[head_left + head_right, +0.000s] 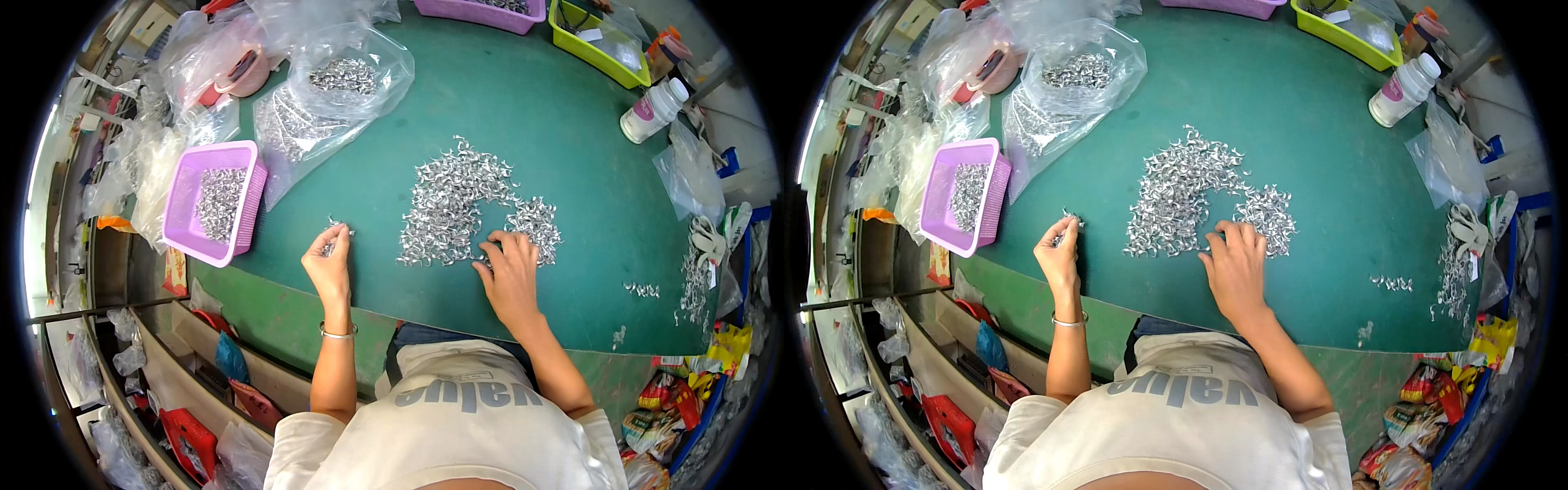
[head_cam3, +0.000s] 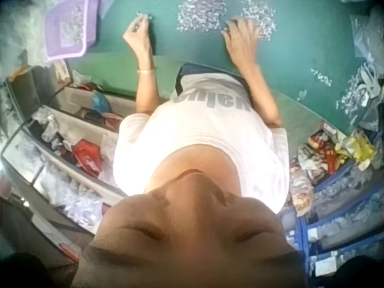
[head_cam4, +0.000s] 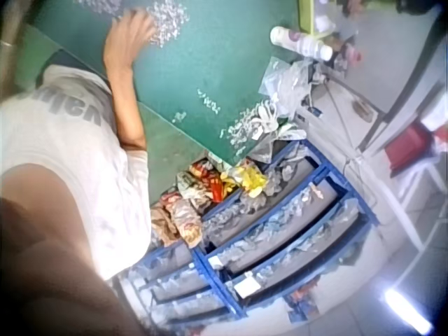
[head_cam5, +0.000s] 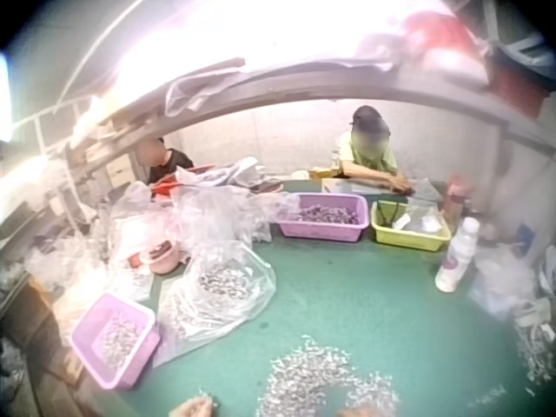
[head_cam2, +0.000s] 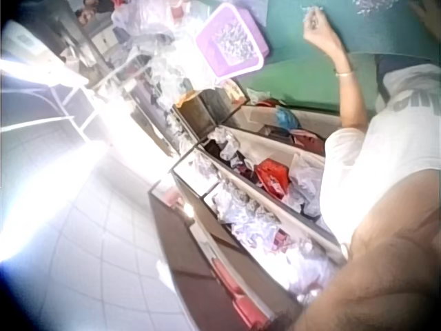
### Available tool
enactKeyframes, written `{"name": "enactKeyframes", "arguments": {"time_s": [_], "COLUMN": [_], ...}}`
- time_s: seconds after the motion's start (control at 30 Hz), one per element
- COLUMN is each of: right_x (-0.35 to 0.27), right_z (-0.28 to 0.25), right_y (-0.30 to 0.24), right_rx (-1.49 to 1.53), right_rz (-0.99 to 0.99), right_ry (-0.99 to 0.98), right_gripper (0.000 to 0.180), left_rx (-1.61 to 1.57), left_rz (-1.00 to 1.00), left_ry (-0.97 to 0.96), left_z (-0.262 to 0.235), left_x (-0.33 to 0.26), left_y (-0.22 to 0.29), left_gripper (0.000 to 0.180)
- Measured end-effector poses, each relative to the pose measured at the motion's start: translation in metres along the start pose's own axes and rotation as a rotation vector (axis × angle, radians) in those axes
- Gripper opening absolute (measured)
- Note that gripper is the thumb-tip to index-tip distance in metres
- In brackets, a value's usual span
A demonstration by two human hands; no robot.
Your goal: The person picks up and sorts small silver metal components by hand on a green table, moving them from a pile into a pink plastic basket and smaller groups.
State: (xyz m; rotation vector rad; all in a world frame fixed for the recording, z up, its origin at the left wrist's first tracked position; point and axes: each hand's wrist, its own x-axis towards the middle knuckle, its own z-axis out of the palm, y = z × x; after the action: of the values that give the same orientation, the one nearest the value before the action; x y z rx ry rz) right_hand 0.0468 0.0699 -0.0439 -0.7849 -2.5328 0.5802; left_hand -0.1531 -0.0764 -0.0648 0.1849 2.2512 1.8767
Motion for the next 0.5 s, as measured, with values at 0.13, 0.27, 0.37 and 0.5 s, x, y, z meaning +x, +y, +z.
{"name": "enactKeyframes", "arguments": {"time_s": [0.13, 0.27, 0.37, 0.5], "right_x": [-0.005, -0.004, 0.004, 0.008], "right_z": [0.007, -0.008, -0.039, -0.059], "right_y": [0.004, -0.010, -0.037, -0.060], "right_rx": [-0.013, 0.271, 0.590, 0.796], "right_rz": [-0.014, 0.017, -0.022, -0.090], "right_ry": [0.002, 0.012, 0.028, 0.031], "right_gripper": [0.016, 0.017, 0.023, 0.026], "left_rx": [-0.300, -0.659, -0.871, -0.840], "left_rz": [-0.168, -0.490, -0.623, -0.535], "left_ry": [-0.181, -0.655, -0.817, -0.859], "left_z": [0.004, 0.013, 0.018, 0.023], "left_x": [-0.022, -0.057, -0.071, -0.084], "left_y": [0.032, 0.064, 0.069, 0.080], "left_gripper": [0.012, 0.013, 0.014, 0.014]}}
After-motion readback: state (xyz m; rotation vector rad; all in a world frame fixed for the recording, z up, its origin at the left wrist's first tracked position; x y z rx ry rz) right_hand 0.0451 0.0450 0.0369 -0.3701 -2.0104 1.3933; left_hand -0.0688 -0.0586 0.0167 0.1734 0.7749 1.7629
